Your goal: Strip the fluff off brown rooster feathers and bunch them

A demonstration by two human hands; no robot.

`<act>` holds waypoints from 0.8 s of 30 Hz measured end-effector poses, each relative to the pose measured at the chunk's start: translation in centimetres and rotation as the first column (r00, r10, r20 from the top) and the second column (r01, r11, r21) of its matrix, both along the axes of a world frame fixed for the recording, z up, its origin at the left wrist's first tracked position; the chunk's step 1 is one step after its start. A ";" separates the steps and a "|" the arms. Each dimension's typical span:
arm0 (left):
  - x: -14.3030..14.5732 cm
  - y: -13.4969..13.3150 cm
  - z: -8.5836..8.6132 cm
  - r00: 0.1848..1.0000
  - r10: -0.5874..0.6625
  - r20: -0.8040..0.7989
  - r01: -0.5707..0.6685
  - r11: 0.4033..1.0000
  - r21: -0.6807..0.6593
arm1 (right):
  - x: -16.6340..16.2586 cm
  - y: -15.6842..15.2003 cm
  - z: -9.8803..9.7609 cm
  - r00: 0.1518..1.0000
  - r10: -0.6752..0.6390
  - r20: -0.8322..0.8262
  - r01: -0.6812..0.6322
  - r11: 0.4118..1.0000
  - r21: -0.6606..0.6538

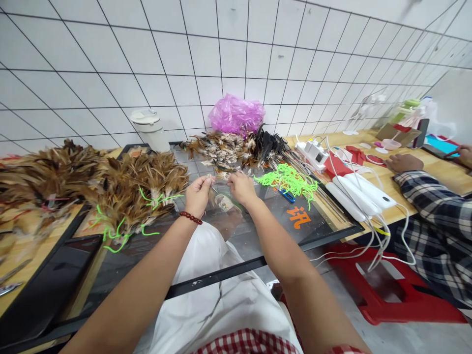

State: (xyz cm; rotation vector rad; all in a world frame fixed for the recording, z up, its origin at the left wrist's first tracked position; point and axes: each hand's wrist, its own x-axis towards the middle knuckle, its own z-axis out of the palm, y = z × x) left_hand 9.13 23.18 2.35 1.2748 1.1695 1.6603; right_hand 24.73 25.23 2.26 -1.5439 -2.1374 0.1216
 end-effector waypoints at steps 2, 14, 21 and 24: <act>-0.1 0.1 -0.1 1.000 0.018 -0.025 -0.019 0.999 -0.041 | -0.1 -0.3 0.6 0.987 0.151 0.050 -0.153 0.987 0.054; 0.0 0.1 -0.6 0.994 -0.108 -0.011 0.104 0.978 -0.179 | -1.1 -1.2 1.7 0.883 0.373 -0.284 -0.294 0.912 0.285; 0.0 -0.4 0.2 0.979 -0.144 -0.143 0.115 0.974 -0.195 | -1.2 -1.2 1.7 0.826 0.392 -0.404 -0.249 0.898 0.363; 0.1 -0.5 0.3 0.963 -0.193 -0.187 0.164 0.973 -0.161 | -1.3 -1.3 1.9 0.827 0.380 -0.414 -0.242 0.906 0.347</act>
